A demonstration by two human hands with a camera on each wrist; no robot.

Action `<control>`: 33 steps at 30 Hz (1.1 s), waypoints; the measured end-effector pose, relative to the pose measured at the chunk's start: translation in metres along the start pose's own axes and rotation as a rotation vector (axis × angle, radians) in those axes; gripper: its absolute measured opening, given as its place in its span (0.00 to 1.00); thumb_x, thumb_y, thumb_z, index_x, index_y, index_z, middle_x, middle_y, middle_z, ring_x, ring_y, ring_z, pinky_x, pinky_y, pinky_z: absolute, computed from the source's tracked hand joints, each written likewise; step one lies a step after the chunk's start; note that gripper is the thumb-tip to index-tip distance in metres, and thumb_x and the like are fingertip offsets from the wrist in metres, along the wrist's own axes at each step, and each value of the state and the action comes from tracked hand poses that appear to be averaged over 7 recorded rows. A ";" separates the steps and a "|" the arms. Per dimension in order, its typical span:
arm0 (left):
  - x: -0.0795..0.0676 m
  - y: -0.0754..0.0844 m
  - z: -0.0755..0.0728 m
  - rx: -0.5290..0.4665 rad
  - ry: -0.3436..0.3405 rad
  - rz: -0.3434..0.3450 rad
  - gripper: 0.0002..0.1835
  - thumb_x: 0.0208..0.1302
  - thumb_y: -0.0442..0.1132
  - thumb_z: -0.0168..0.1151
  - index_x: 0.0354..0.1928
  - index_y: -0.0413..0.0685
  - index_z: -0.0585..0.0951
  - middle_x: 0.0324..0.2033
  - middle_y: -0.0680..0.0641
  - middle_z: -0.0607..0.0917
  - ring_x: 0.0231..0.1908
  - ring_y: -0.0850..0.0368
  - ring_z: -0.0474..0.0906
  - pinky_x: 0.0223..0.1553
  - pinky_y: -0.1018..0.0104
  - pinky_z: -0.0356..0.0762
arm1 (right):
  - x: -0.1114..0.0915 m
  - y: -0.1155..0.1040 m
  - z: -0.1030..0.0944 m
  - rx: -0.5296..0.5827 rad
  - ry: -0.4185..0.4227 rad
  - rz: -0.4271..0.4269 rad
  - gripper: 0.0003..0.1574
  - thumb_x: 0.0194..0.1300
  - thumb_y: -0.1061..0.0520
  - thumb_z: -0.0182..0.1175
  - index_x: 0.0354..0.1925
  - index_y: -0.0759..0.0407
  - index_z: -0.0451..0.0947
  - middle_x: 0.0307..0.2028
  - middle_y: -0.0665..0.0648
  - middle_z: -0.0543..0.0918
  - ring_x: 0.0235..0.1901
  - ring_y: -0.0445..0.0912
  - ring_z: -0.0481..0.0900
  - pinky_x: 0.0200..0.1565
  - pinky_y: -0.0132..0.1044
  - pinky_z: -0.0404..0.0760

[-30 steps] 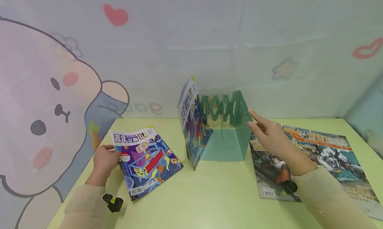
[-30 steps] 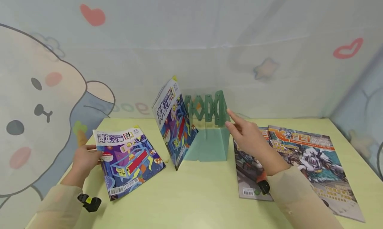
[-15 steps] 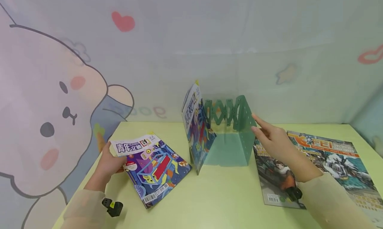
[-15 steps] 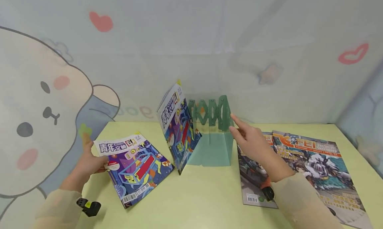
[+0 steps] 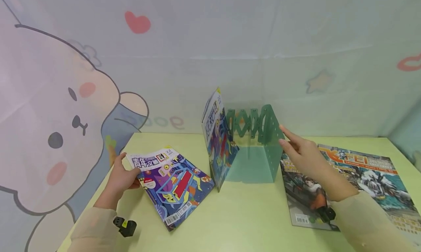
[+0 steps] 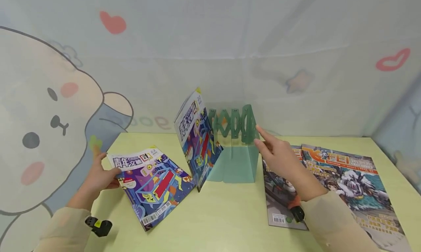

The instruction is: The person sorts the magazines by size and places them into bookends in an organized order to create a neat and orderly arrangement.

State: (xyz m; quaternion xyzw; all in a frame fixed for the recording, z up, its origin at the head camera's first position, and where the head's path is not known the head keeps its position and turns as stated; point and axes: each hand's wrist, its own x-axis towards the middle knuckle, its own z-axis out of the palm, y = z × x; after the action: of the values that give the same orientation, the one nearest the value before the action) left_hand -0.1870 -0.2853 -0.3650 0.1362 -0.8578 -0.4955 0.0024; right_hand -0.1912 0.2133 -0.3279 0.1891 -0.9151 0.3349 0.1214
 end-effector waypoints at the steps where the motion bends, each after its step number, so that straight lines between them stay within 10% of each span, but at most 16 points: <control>1: -0.001 0.000 0.000 -0.002 0.000 0.007 0.47 0.63 0.33 0.52 0.73 0.46 0.32 0.32 0.34 0.83 0.17 0.55 0.81 0.25 0.58 0.83 | 0.000 0.000 -0.001 0.001 -0.001 0.002 0.34 0.75 0.45 0.42 0.74 0.47 0.48 0.15 0.52 0.68 0.10 0.40 0.56 0.14 0.35 0.63; 13: -0.019 0.016 -0.002 -0.072 -0.018 0.024 0.46 0.66 0.30 0.53 0.74 0.54 0.34 0.45 0.26 0.78 0.20 0.57 0.81 0.26 0.61 0.83 | 0.000 -0.001 0.001 0.023 -0.033 0.025 0.35 0.74 0.43 0.41 0.74 0.46 0.47 0.48 0.69 0.82 0.11 0.42 0.59 0.14 0.35 0.63; 33: -0.037 0.043 0.009 -0.053 0.117 0.196 0.37 0.68 0.31 0.46 0.73 0.57 0.44 0.45 0.26 0.80 0.25 0.57 0.82 0.24 0.60 0.82 | 0.000 -0.002 -0.004 0.027 -0.043 0.026 0.35 0.75 0.44 0.42 0.74 0.49 0.48 0.46 0.69 0.82 0.14 0.42 0.66 0.18 0.37 0.65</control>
State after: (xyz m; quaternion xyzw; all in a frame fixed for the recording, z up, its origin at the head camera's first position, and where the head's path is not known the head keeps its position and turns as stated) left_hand -0.1627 -0.2488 -0.3286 0.0803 -0.8520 -0.5068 0.1043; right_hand -0.1899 0.2147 -0.3244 0.1860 -0.9152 0.3446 0.0950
